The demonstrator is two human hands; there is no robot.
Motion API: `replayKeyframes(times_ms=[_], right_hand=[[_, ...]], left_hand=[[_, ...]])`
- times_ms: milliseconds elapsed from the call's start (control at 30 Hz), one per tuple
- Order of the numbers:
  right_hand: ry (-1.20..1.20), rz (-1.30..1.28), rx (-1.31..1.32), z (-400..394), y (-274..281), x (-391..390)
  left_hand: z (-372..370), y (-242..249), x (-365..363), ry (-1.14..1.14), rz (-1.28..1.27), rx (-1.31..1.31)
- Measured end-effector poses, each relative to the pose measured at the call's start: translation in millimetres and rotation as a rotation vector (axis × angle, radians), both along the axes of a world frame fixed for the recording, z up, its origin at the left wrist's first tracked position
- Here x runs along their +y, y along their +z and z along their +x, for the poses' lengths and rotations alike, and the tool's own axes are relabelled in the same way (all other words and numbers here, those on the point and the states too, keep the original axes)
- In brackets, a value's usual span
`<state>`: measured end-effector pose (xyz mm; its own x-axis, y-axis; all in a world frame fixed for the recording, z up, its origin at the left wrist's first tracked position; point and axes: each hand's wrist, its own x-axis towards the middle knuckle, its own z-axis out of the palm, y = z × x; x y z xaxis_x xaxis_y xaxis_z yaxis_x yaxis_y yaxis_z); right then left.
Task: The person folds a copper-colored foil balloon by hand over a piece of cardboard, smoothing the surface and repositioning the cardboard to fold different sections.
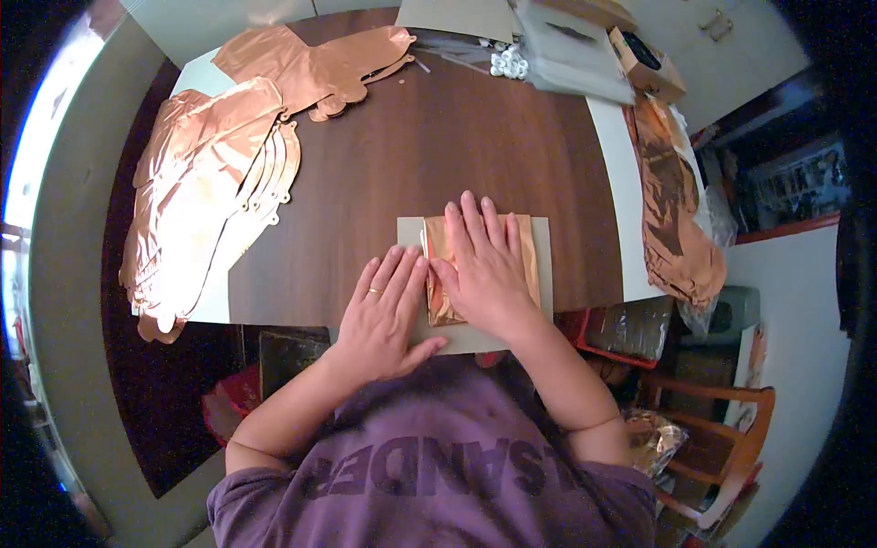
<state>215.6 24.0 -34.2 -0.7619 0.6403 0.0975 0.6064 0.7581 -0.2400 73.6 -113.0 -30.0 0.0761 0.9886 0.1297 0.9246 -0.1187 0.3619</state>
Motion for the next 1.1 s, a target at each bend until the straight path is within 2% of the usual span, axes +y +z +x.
replayKeyframes(times_ms=[167,233,333,367,433,467,567,667,767,867,967,1100], right_hand=[[-0.010,-0.042,0.123,5,-2,3],[-0.025,-0.109,0.246,10,2,7],[0.023,0.078,0.240,29,21,8],[0.005,0.004,0.279,37,28,7],[-0.035,-0.141,0.355,57,39,2],[-0.088,-0.033,0.416,67,36,-1],[-0.373,-0.464,0.405,95,47,-7],[-0.445,-0.709,0.369,123,24,-3],[-0.583,-1.041,0.428,120,43,1],[-0.650,-1.264,0.545,119,45,7],[-0.573,-1.427,0.345,120,51,20],[-0.569,-1.526,0.235,113,49,24]], left_hand=[[0,15,7,0.079,0.090,-0.355],[-7,18,11,-0.035,0.154,-0.215],[-18,22,21,-0.167,0.165,-0.060],[-22,22,25,-0.206,0.157,-0.019],[-31,14,33,-0.280,0.115,-0.083],[-34,10,36,-0.320,0.096,-0.116],[-36,4,36,-0.327,0.133,-0.174],[-36,3,35,-0.310,0.121,-0.203],[-38,4,34,-0.323,0.124,-0.199],[-38,2,34,-0.313,0.127,-0.225],[-39,2,34,-0.306,0.121,-0.255],[-40,5,33,-0.299,0.115,-0.293]])
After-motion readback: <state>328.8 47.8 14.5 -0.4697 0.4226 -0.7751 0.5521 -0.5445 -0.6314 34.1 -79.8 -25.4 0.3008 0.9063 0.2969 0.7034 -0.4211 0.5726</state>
